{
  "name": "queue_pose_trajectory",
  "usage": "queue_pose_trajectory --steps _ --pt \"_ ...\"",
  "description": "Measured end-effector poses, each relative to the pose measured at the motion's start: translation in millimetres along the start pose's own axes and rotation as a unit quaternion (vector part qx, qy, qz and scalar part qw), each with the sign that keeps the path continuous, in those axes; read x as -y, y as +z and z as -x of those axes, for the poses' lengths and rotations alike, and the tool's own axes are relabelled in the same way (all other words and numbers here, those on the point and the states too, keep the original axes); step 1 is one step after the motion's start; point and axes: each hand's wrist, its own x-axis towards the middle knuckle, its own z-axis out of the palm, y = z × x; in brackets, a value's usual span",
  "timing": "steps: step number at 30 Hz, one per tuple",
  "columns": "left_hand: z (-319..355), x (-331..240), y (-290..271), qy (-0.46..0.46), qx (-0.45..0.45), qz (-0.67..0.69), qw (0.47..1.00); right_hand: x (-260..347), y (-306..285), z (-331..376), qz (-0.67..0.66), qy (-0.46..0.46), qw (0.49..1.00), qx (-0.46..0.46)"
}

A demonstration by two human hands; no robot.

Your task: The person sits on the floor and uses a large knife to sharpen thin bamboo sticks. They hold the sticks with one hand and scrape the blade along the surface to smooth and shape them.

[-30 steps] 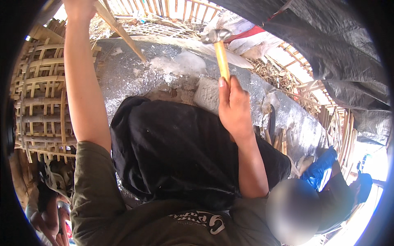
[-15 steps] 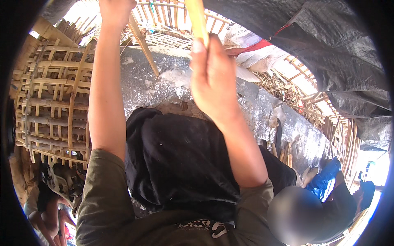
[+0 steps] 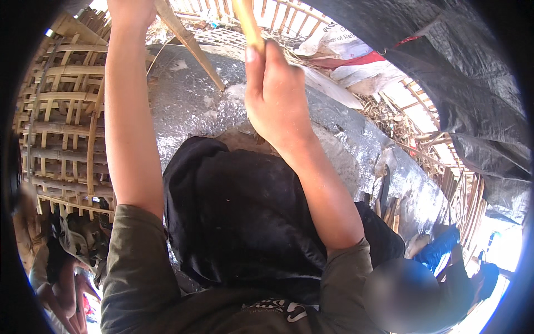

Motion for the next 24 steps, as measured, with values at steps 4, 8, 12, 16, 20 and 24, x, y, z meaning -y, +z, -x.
queue_pose_trajectory --steps 4,8,12,16,20,24 --pt "-10 -2 -4 -0.057 -0.027 0.0 0.998 2 20 3 0.001 -0.086 0.994 -0.07" --pt "-9 0 -12 -0.045 0.0 0.016 0.999 -41 28 37 0.224 0.079 0.932 0.274" --pt "2 -5 -5 -0.042 -0.004 0.012 0.999 -32 12 35 0.179 0.043 0.976 0.114" --pt "1 -7 -4 -0.046 -0.021 -0.01 0.999 6 0 -2 -0.026 0.009 0.999 -0.03" --pt "2 -11 -4 -0.039 -0.031 -0.01 0.999 4 26 3 0.02 -0.056 0.995 -0.075" --pt "-4 9 -4 -0.063 0.006 0.057 0.996 -11 10 12 0.15 0.082 0.984 0.055"
